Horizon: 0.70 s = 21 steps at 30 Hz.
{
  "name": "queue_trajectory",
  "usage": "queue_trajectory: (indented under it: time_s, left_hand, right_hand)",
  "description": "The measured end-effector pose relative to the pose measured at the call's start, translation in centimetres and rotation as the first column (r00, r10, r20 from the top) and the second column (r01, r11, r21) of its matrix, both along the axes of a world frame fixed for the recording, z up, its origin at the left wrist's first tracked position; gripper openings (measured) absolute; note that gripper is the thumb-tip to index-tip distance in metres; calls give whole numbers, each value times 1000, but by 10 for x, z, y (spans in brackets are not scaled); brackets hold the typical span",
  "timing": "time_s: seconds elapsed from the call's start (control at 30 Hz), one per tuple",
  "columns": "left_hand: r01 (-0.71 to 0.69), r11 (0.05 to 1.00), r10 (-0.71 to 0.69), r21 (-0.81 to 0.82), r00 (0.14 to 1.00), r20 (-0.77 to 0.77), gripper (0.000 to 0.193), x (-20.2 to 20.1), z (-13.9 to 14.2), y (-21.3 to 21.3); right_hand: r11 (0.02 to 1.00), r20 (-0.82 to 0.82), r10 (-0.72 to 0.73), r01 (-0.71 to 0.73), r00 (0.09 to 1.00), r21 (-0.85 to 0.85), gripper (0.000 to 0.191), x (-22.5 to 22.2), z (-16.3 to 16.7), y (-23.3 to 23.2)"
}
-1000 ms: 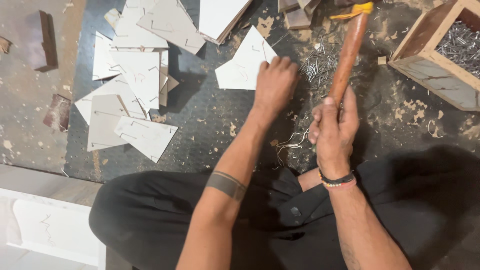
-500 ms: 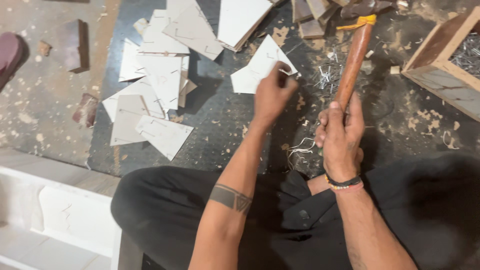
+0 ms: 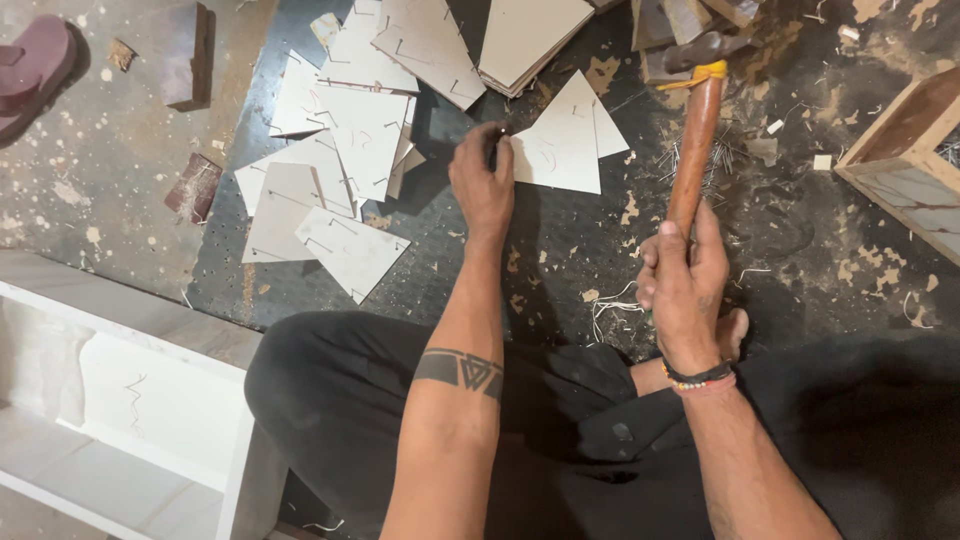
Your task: The person sits on the floor and hammers nails into small white board pieces one at a time, taking nails from a wooden box and setting worked pieces onto a pile of finished boards.
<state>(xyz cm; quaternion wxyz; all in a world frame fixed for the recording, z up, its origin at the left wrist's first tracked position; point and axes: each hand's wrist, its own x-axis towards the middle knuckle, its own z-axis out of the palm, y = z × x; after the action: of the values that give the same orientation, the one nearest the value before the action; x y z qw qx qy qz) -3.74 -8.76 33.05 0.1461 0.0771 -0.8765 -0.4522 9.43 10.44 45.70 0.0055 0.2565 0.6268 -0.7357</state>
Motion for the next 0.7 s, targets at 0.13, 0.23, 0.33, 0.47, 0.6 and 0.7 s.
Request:
queue_trajectory:
  time_s: [0.13,0.23,0.33,0.47,0.6,0.7]
  left_hand:
    - [64,995,-69,-76,995,-70,16,-4,-5,-5]
    - [55,990,-58,-129,998,-13,16,-8,-9,-7]
    - [54,988,-53,-145,999,8,16,-12,-13,-9]
    - [57,985,-57,-166,998,4,17,-12,-13,-14]
    - [62,984,-60,-169,998,16,19,-7,-8,-18]
    - [51,984,-52,-172,999,-5,18,-5,-7,-21]
  right_hand:
    - [999,35,22,-23,999,28,47,-4,-5,-4]
    - [998,38,38,-39,999,41,47,-8,-10,-8]
    - [995,43,69,-71,997,66,48,-8,-16,-14]
    - [981,38,124,-129,992,147,53,-6,-24,-24]
    - [858,88,269,-281,959,430,59,-6,-23,-36]
    - [706,234,346,-416,909,572,58,-7,-20,-44]
